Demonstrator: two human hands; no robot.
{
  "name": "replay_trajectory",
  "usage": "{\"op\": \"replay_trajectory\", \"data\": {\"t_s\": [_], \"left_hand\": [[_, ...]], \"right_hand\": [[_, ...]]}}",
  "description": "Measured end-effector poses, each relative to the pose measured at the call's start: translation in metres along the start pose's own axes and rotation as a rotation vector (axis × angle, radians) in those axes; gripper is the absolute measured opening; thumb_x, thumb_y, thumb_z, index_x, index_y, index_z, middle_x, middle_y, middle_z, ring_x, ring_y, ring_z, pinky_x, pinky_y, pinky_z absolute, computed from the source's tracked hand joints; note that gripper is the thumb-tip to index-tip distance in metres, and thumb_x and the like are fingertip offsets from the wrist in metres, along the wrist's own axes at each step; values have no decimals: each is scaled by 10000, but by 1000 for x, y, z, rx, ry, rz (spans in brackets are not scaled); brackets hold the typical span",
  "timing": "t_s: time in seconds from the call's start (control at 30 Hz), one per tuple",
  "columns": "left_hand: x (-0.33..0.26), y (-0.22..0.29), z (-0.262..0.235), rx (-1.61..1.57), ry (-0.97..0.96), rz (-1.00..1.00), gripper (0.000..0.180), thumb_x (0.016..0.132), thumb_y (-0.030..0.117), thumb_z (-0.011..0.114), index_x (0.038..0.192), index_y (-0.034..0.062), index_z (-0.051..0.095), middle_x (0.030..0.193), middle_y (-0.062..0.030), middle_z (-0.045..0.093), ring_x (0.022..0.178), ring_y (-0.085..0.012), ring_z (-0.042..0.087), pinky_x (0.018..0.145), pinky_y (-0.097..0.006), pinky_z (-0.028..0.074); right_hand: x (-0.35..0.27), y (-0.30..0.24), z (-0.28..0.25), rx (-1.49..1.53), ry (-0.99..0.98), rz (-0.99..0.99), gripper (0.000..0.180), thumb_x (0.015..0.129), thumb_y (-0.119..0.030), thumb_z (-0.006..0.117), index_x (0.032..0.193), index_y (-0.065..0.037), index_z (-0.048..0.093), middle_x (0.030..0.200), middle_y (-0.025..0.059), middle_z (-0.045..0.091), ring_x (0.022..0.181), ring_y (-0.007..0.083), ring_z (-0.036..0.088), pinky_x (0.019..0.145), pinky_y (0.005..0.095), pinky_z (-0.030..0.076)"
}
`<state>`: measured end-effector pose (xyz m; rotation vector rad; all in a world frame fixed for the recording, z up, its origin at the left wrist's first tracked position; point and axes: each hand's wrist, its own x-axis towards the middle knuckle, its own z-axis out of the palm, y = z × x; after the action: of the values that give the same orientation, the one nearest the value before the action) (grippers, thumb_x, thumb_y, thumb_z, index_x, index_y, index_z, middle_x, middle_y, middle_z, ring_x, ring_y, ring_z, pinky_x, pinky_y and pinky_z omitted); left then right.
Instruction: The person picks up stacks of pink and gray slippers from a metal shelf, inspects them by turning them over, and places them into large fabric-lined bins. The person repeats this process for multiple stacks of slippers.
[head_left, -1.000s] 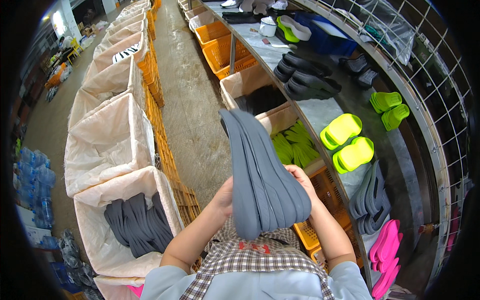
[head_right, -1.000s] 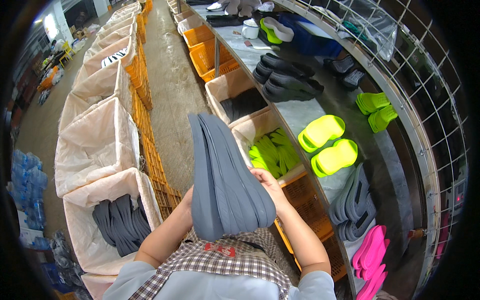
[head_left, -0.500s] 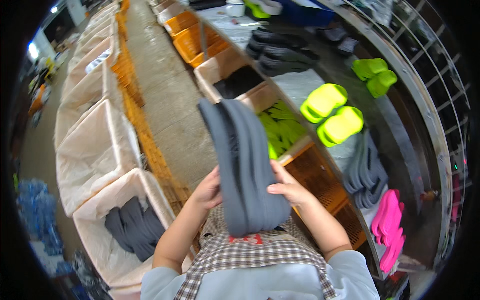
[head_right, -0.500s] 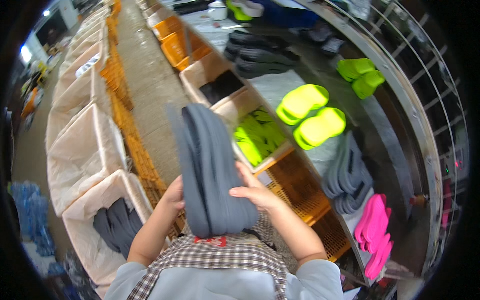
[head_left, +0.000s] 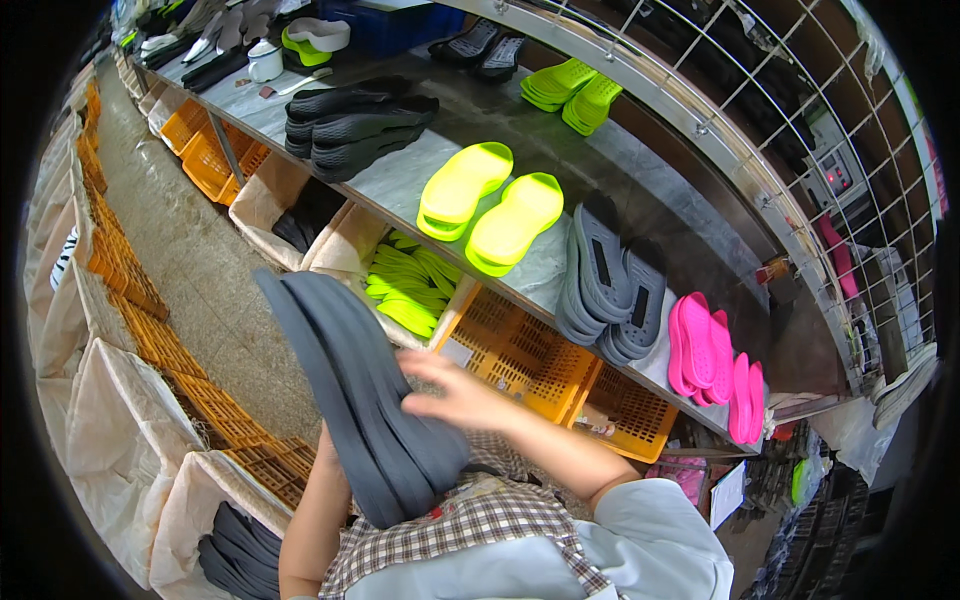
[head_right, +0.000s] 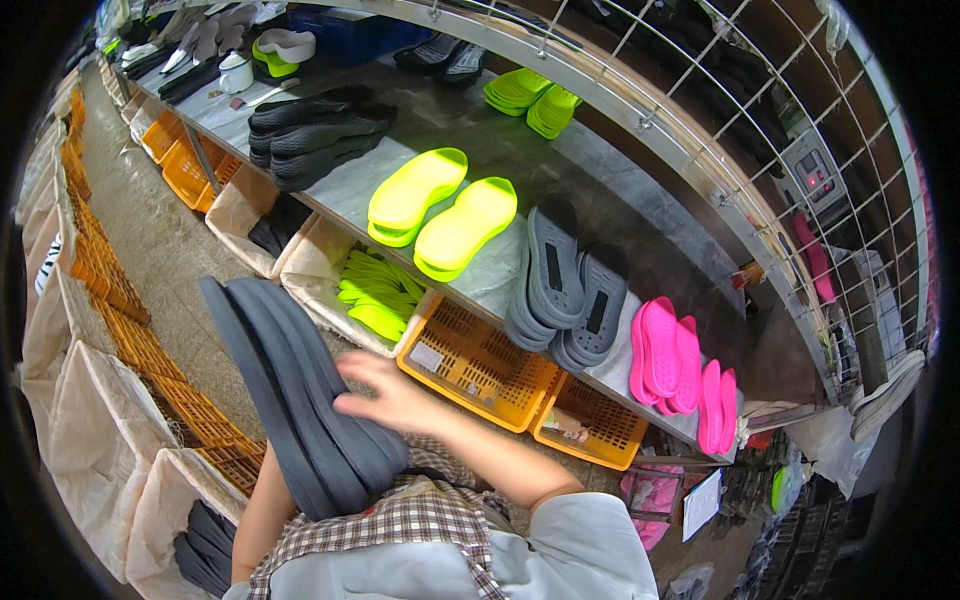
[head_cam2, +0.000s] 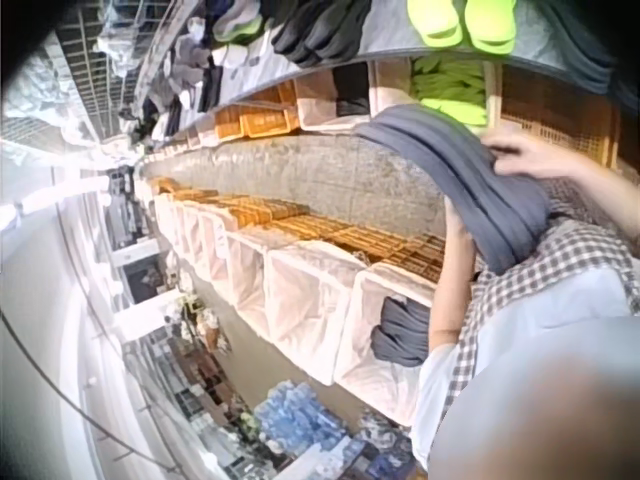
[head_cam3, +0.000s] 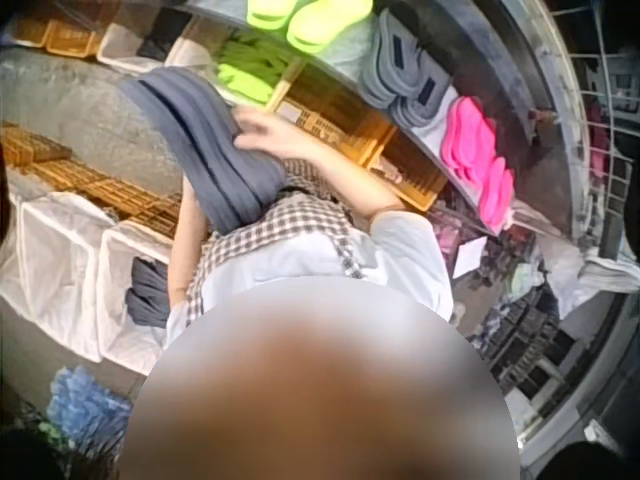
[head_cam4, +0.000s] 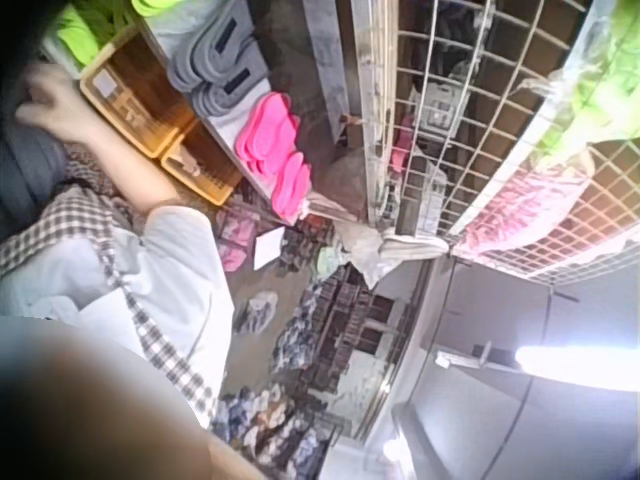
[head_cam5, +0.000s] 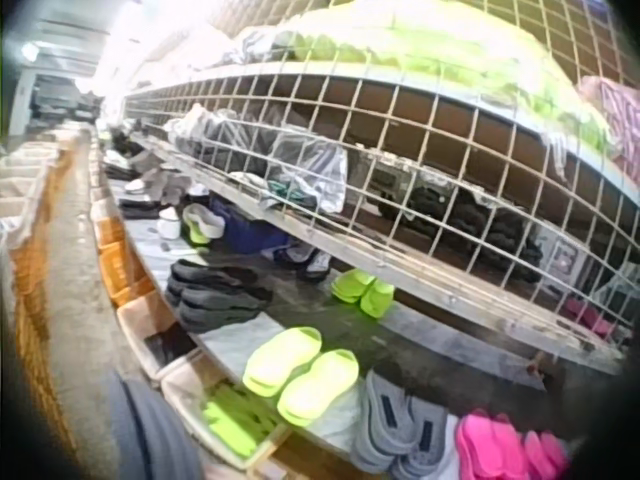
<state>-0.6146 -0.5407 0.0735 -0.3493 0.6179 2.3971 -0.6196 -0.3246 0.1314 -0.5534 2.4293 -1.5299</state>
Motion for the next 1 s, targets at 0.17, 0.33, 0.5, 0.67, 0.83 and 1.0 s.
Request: {"op": "replay_trajectory", "data": {"t_s": [0.17,0.33,0.5,0.67,0.83,1.0], "left_hand": [[6,-2,-3,-121,-55,57,469,910,324,558,1227,-20,525,1132,-153,622,1016,-236,634,821,-378,567],[8,12,3,-140,-44,75,449,927,308,534,1237,-17,518,1136,-151,619,1013,-232,632,820,-363,565],[-3,35,18,-148,-15,101,430,944,291,510,1246,-15,511,1141,-149,616,1010,-227,631,820,-349,564],[-39,63,34,-194,57,161,412,961,275,486,1256,-12,504,1145,-147,613,1007,-223,629,819,-334,563],[-40,83,-9,-352,-18,147,407,978,265,452,1261,-24,500,1164,-155,606,1006,-223,630,838,-331,556],[-69,104,-100,-397,-141,251,551,908,379,533,1277,-28,491,1177,-180,594,1030,-256,620,889,-358,531]], "right_hand": [[-40,23,-161,-359,1057,115,292,815,-115,637,1087,-19,594,1093,167,580,1034,277,573,913,377,454],[-95,63,-253,-705,542,1019,446,853,-205,589,1241,8,534,1141,220,599,1002,336,595,890,387,461],[-110,47,-253,262,932,763,497,849,-91,551,1332,-23,458,1187,133,572,1026,226,584,862,315,475],[-83,-46,-175,430,747,267,655,708,42,498,1354,-36,425,1266,139,526,1096,217,556,920,310,459],[40,-76,-13,-488,290,-16,536,770,-98,612,1289,-15,505,1078,163,552,1005,269,557,885,349,446],[117,-94,115,-266,-112,-80,476,863,-220,637,1259,16,518,998,170,538,928,279,536,834,352,440]]}}
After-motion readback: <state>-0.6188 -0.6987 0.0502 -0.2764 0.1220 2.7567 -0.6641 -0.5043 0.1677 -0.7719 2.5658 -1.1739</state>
